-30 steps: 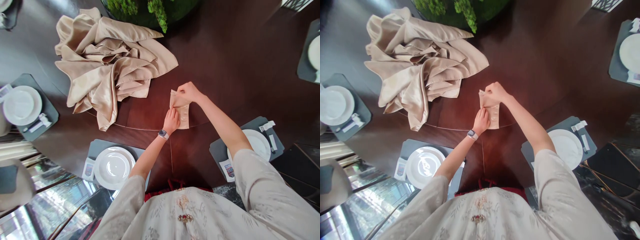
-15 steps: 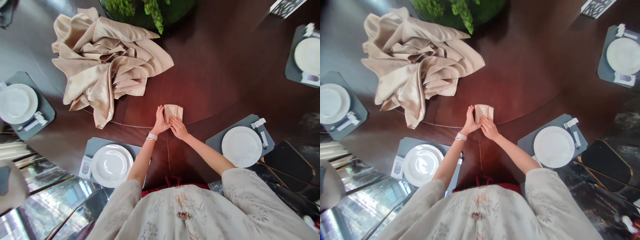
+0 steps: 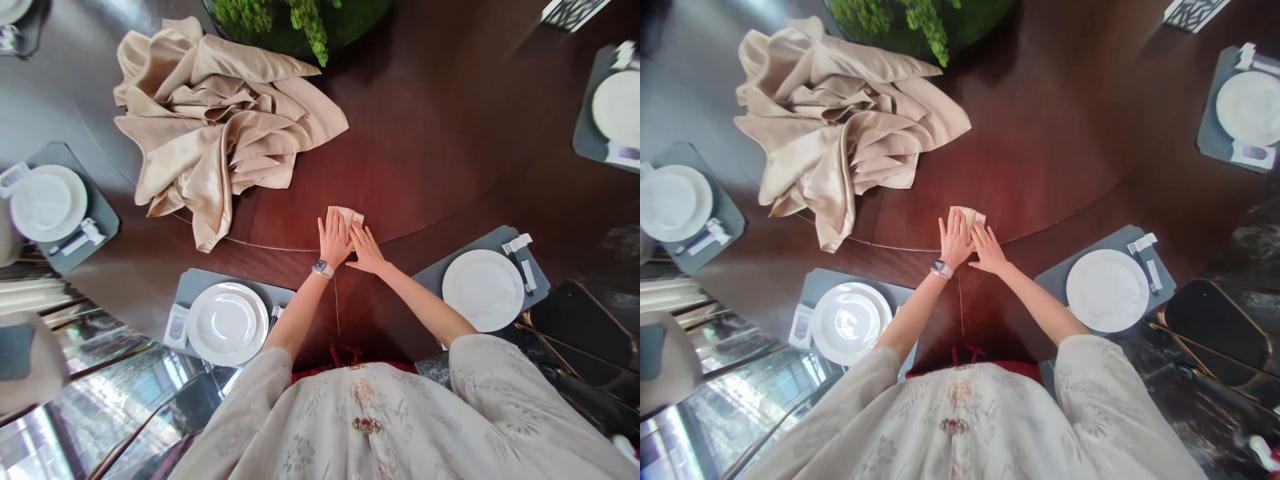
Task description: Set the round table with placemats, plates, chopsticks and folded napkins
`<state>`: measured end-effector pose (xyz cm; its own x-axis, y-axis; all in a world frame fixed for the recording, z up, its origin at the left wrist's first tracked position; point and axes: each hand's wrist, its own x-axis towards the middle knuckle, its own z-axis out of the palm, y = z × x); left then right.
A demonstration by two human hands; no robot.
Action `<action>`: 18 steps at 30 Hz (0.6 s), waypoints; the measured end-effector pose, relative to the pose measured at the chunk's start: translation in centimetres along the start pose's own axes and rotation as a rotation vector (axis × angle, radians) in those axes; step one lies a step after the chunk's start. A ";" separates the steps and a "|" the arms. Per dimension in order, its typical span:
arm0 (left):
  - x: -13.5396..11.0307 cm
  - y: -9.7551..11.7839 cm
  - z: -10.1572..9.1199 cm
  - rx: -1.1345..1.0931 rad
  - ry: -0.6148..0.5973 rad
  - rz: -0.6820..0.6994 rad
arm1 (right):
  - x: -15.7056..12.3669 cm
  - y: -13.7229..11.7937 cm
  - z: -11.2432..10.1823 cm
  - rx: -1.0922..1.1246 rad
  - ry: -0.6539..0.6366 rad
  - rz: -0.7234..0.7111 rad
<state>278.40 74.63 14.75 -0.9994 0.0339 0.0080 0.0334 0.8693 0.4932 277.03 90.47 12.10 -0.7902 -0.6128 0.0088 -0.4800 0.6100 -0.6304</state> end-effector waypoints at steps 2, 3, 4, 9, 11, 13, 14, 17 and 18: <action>-0.8 0.8 0.5 -0.023 0.020 -0.056 | 0.1 -0.3 0.6 -0.051 -0.003 0.022; -1.1 1.2 0.9 -0.034 0.030 -0.088 | 0.1 -0.2 0.8 -0.061 0.007 0.036; -1.5 1.4 1.2 -0.040 0.039 -0.119 | 0.0 -0.1 1.1 -0.060 0.015 0.040; -2.0 0.1 0.6 -0.027 0.028 -0.186 | 0.2 1.5 1.3 0.013 0.081 0.004; -1.8 -1.0 -0.6 -0.062 0.004 -0.207 | 1.1 1.9 1.1 0.050 0.125 0.044; -1.4 -2.0 -1.8 -0.140 0.040 -0.276 | 2.5 1.8 0.9 0.063 0.134 0.118; -1.3 -2.3 -2.2 -0.191 0.082 -0.309 | 3.3 1.7 0.7 0.055 0.122 0.151; -0.9 -2.8 -2.6 -0.337 0.190 -0.303 | 5.9 0.5 0.4 -0.009 0.050 0.212; -0.9 -2.9 -2.4 -0.364 0.195 -0.271 | 6.6 0.0 0.3 -0.038 0.030 0.240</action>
<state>279.15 70.93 15.40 -0.9560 -0.2928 -0.0174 -0.1991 0.6042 0.7716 271.96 86.22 11.91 -0.8941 -0.4329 -0.1145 -0.2904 0.7552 -0.5876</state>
